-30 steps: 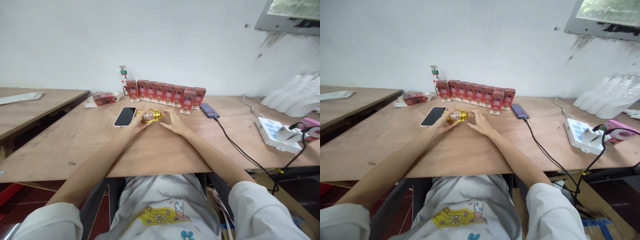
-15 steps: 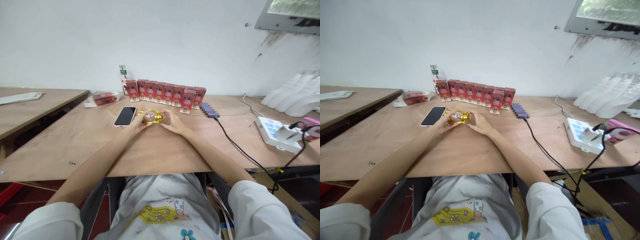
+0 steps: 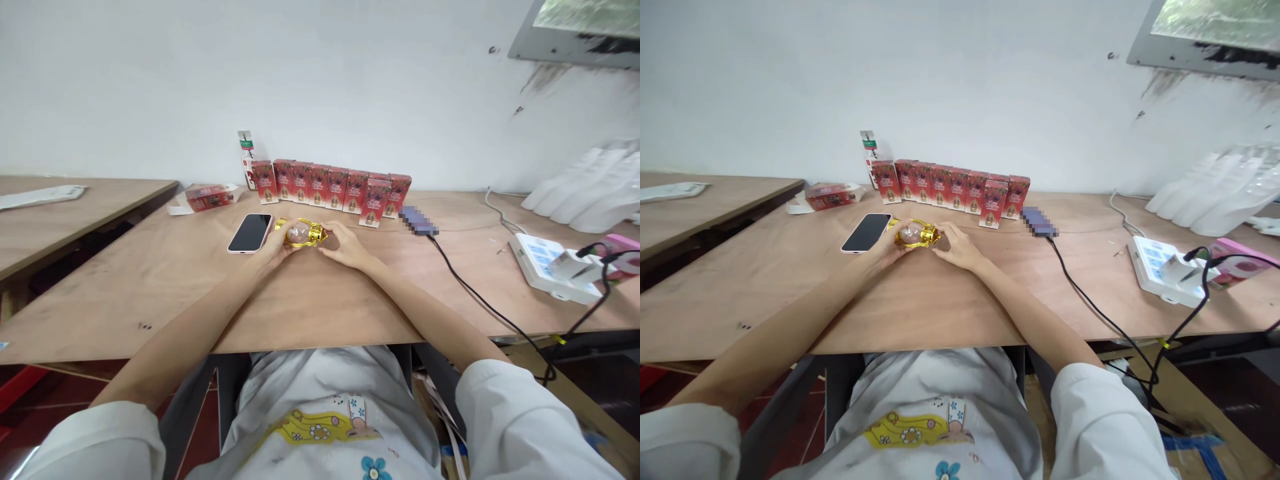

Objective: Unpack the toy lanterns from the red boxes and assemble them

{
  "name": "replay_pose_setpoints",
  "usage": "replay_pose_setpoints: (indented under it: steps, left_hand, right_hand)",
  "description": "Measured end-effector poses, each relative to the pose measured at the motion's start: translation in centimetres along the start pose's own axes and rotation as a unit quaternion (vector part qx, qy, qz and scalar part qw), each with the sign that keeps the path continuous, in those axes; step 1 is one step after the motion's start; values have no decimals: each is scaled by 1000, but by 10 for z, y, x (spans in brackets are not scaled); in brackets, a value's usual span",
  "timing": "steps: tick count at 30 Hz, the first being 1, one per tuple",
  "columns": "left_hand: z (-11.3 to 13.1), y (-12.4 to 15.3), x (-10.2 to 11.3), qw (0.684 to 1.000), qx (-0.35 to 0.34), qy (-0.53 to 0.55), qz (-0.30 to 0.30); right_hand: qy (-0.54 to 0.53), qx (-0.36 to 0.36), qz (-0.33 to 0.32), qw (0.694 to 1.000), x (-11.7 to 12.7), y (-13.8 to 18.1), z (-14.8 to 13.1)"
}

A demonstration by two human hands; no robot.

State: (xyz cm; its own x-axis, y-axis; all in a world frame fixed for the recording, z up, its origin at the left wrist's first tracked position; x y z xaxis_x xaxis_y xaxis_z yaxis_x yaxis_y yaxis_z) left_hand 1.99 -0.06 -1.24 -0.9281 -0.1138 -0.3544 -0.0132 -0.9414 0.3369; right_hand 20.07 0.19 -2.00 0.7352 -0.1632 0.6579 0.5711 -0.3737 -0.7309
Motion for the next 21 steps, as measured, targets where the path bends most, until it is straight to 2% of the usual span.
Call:
replay_pose_setpoints:
  steps: [5, 12, 18, 21]
  left_hand:
    - [-4, -5, 2, 998, -52, 23, -15]
    - [-5, -9, 5, 995, -65, 20, -77]
    - [-5, -6, 4, 994, -72, 7, -78]
    - [-6, -3, 3, 993, -101, 9, -58]
  right_hand:
    - [-8, -16, 12, 1000, -4, 0, 5]
    - [-15, -38, 48, 998, -8, -1, 6]
    - [1, -47, 40, 998, -9, 0, 7]
    - [12, -53, 23, 998, -10, 0, 9]
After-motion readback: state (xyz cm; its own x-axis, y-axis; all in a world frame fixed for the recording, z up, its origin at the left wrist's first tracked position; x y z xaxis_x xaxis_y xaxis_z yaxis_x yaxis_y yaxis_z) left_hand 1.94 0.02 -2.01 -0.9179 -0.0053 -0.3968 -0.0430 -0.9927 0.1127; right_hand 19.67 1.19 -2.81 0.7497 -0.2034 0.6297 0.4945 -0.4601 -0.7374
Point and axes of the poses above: each hand's wrist, its own y-axis away from the middle knuckle, its own x-axis out of the back of the hand, z = x × y, the point moved 3 cm from there along -y, towards the middle knuckle, and after that the axes turned 10 degrees about x, right-handed, at the moved point
